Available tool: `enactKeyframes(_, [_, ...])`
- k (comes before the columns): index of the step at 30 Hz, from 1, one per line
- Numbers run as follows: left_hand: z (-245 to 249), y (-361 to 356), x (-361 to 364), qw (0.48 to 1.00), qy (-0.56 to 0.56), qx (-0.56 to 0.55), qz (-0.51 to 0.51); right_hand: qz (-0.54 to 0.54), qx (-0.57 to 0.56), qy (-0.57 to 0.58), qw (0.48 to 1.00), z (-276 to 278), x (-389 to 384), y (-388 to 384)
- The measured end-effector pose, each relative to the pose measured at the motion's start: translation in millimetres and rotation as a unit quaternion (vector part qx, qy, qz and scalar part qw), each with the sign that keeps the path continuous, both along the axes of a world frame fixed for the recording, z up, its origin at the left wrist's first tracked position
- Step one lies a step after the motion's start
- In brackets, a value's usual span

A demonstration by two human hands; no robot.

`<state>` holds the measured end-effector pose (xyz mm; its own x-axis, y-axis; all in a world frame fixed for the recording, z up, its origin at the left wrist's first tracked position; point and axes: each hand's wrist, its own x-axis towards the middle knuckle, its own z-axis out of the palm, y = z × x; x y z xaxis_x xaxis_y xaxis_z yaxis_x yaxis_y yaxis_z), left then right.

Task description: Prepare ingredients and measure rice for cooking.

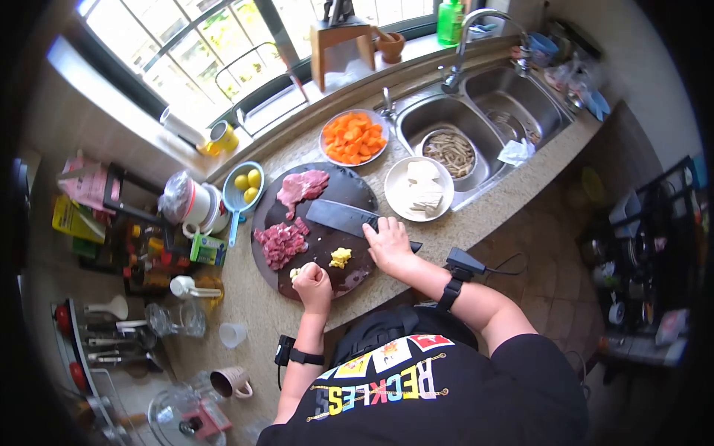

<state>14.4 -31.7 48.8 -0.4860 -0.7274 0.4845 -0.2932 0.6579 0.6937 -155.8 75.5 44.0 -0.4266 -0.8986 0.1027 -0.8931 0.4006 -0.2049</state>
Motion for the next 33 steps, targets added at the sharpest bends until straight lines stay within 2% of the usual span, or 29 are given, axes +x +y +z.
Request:
enactKeyframes(2, [-0.2,-2.3,-2.1,1.000,0.003,0.007,-0.023,-0.011,-0.079,-0.022,0.997,9.6,4.8,-1.3])
enactKeyframes(4, [0.0,-4.3,-7.3,0.999,0.005,0.025,-0.043,0.003,-0.190,-0.103,0.976,20.8,6.6,-0.3])
enactKeyframes(6, [7.1,-1.8,-12.3,0.998,-0.006,0.024,-0.065,0.000,-0.241,-0.159,0.957,30.3,8.9,5.5])
enactKeyframes(7, [11.4,-1.7,-17.6,0.997,0.000,0.021,-0.076,-0.015,-0.242,-0.151,0.958,36.8,8.3,8.5])
enactKeyframes(9, [22.9,3.4,-27.4,0.995,0.013,0.022,-0.095,-0.048,-0.290,-0.250,0.923,50.8,8.7,20.4])
enactKeyframes(12, [41.9,13.3,-48.5,0.993,0.032,0.000,-0.115,-0.104,-0.318,-0.295,0.895,70.6,-4.0,42.6])
enactKeyframes(13, [48.1,19.0,-55.8,0.992,0.043,0.002,-0.120,-0.092,-0.356,-0.240,0.898,77.6,-12.3,51.2])
enactKeyframes(14, [56.4,20.7,-75.4,0.988,0.060,-0.011,-0.140,-0.114,-0.396,-0.272,0.870,88.5,-34.8,64.2])
enactKeyframes(16, [75.9,38.8,-73.7,0.989,0.051,-0.002,-0.137,-0.131,-0.395,-0.304,0.857,105.2,-39.3,84.5])
enactKeyframes(18, [104.3,52.5,-102.6,0.988,0.081,-0.010,-0.134,-0.129,-0.445,-0.304,0.832,135.7,-87.6,106.0])
enactKeyframes(19, [114.2,66.8,-95.6,0.988,0.073,0.024,-0.133,-0.156,-0.410,-0.320,0.840,148.0,-81.3,116.5])
enactKeyframes(20, [122.0,68.9,-127.7,0.983,0.122,-0.050,-0.131,-0.115,-0.465,-0.267,0.836,161.0,-127.3,125.3])
enactKeyframes(22, [135.1,96.0,-136.4,0.986,0.112,-0.007,-0.120,-0.119,-0.445,-0.276,0.844,184.6,-141.9,149.9])
enactKeyframes(24, [138.1,117.7,-201.2,0.977,0.159,-0.068,-0.123,-0.058,-0.520,-0.386,0.760,194.6,-200.2,166.2])
enactKeyframes(25, [142.3,133.2,-195.0,0.982,0.141,-0.015,-0.123,-0.074,-0.493,-0.396,0.771,208.1,-198.9,179.0])
enactKeyframes(26, [132.7,139.4,-240.0,0.977,0.160,-0.038,-0.136,-0.054,-0.491,-0.337,0.801,193.3,-243.0,186.6])
enactKeyframes(27, [130.4,155.0,-269.8,0.975,0.168,-0.050,-0.137,-0.047,-0.491,-0.334,0.803,195.8,-268.5,201.7])
enactKeyframes(28, [132.1,168.9,-268.5,0.974,0.174,0.015,-0.146,-0.063,-0.458,-0.344,0.817,208.2,-263.3,209.5])
enactKeyframes(29, [125.8,178.5,-314.6,0.964,0.200,0.014,-0.174,-0.008,-0.502,-0.360,0.786,200.5,-293.5,217.8])
enactKeyframes(30, [124.0,188.4,-333.0,0.968,0.132,0.039,-0.208,-0.002,-0.509,-0.372,0.776,198.2,-313.1,231.8])
enactKeyframes(31, [127.8,201.1,-338.4,0.957,0.154,0.071,-0.236,-0.011,-0.472,-0.423,0.773,196.5,-312.3,239.1])
enactKeyframes(32, [128.0,205.3,-384.3,0.939,0.190,0.049,-0.284,0.007,-0.479,-0.446,0.756,180.9,-346.5,246.5])
enactKeyframes(33, [119.5,212.2,-410.4,0.909,0.185,0.160,-0.336,0.113,-0.520,-0.497,0.685,164.3,-369.5,246.6])
